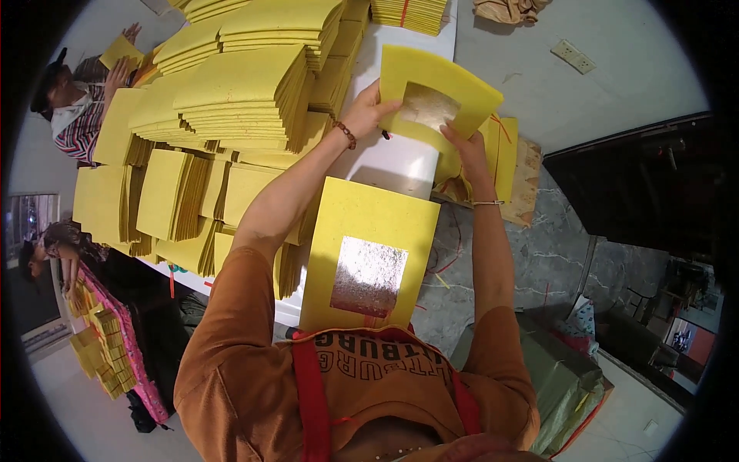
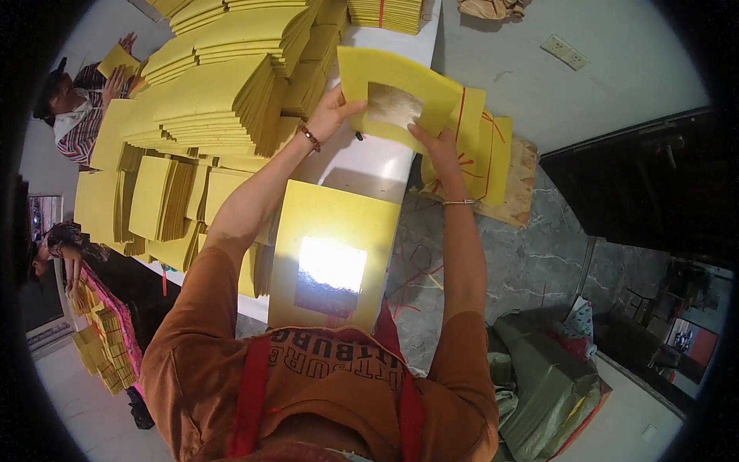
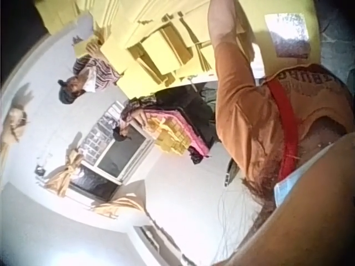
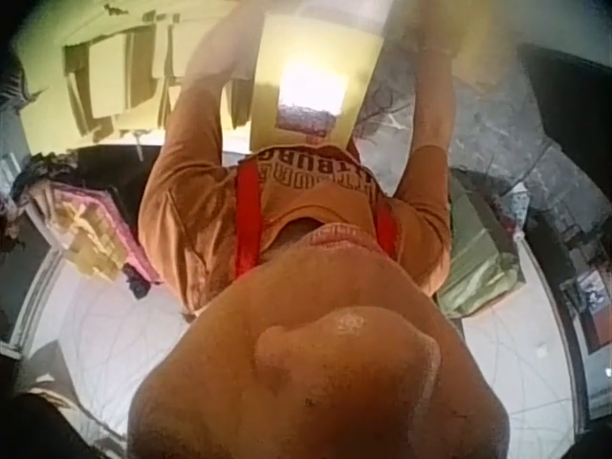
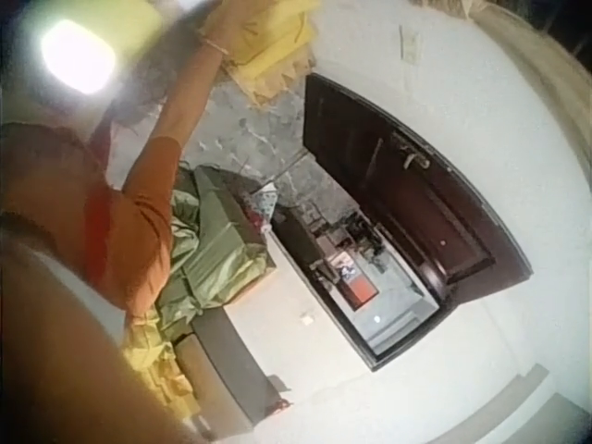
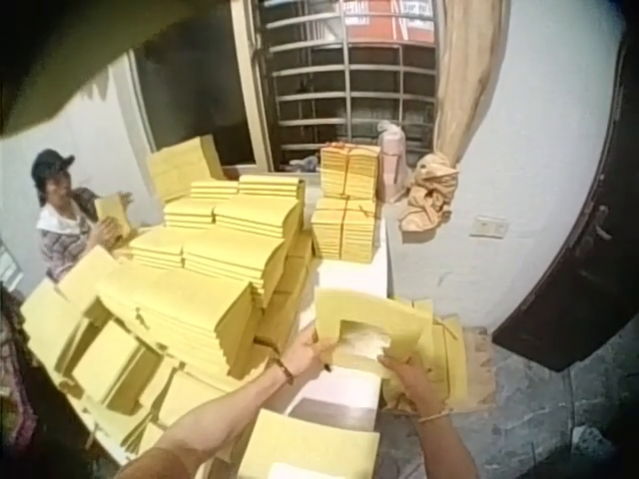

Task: Organizing, flipping, and stacking yellow joss paper on a work table.

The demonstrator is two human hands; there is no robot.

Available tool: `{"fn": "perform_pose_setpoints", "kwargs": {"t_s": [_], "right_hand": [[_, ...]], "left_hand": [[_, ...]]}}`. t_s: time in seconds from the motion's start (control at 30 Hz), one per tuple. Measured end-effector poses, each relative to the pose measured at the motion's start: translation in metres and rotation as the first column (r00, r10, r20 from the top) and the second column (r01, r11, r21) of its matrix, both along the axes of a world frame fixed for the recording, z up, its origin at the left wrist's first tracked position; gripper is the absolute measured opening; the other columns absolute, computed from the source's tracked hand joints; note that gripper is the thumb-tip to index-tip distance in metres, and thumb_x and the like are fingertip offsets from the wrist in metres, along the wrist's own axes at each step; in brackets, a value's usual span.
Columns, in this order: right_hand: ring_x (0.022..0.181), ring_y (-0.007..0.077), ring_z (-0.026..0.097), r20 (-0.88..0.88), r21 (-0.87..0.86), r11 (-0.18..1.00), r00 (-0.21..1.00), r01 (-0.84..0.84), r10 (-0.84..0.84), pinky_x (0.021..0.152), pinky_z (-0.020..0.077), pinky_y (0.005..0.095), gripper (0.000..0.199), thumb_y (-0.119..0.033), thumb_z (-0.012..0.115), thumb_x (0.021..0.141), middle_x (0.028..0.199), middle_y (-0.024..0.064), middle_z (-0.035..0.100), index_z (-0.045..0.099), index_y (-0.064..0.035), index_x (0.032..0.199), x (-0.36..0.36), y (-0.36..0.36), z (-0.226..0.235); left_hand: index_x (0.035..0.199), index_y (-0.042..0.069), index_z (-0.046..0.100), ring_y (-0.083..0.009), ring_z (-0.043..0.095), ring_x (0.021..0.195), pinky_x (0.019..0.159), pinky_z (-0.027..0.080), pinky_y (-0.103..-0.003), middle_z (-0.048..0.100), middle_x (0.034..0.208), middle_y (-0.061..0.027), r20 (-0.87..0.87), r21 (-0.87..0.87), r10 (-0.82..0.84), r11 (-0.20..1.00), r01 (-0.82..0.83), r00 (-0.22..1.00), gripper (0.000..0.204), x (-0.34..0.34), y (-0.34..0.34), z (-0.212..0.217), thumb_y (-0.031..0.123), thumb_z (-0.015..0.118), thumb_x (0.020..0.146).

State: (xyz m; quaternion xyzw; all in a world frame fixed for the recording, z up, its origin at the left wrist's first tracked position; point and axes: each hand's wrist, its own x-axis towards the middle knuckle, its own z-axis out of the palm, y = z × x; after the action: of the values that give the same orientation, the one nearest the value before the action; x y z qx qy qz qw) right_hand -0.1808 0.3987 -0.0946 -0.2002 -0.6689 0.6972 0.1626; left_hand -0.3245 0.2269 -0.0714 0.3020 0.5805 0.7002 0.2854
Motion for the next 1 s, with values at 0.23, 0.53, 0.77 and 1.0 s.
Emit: {"fn": "perform_pose_setpoints", "kwargs": {"t_s": [0.23,0.53,0.77,1.0], "right_hand": [[0.085,0.0135,0.057,-0.013,-0.329,0.937,0.993,-0.117,0.119,0.069,0.0473,0.0265,0.039,-0.017,0.061,0.082,0.098,0.0065,0.059,0.049,-0.0008,0.115,0.004,-0.01,0.0],[0.077,0.0125,0.056,0.215,-0.153,0.988,0.975,-0.03,0.063,0.061,0.046,0.0237,0.051,-0.008,0.054,0.082,0.088,0.006,0.057,0.035,-0.0052,0.13,0.032,-0.03,-0.051],[0.064,0.0186,0.053,0.269,0.428,0.904,0.956,-0.01,-0.117,0.061,0.0442,0.0326,0.049,-0.009,0.055,0.075,0.072,0.0077,0.054,0.042,-0.0066,0.123,0.033,-0.042,-0.045],[0.067,0.0268,0.058,0.275,0.617,0.784,0.953,-0.075,-0.125,0.061,0.0451,0.0383,0.041,-0.015,0.056,0.074,0.073,0.0121,0.057,0.049,-0.0123,0.115,0.029,-0.046,-0.069]], "left_hand": [[0.112,-0.002,0.046,-0.0199,0.052,0.097,0.084,0.04,-0.031,0.056,0.104,-0.011,0.043,-0.318,0.164,0.937,-0.142,0.986,0.036,-0.02,-0.007,-0.024,0.002,0.056,0.077],[0.104,-0.003,0.045,-0.0246,0.059,0.085,0.072,0.046,-0.033,0.058,0.092,-0.0165,-0.225,-0.746,0.045,0.635,-0.202,0.973,0.035,-0.007,-0.015,-0.046,0.008,0.059,0.074],[0.112,-0.001,0.042,-0.0351,0.056,0.097,0.081,0.044,-0.039,0.056,0.106,-0.0242,-0.454,-0.793,-0.121,0.507,-0.339,0.883,0.044,-0.009,-0.018,-0.048,0.019,0.057,0.077],[0.123,0.003,0.045,-0.0236,0.056,0.099,0.085,0.044,-0.032,0.057,0.11,-0.0133,-0.483,-0.522,-0.051,0.819,-0.24,0.874,0.041,0.016,-0.062,0.012,0.023,0.05,0.088]]}}
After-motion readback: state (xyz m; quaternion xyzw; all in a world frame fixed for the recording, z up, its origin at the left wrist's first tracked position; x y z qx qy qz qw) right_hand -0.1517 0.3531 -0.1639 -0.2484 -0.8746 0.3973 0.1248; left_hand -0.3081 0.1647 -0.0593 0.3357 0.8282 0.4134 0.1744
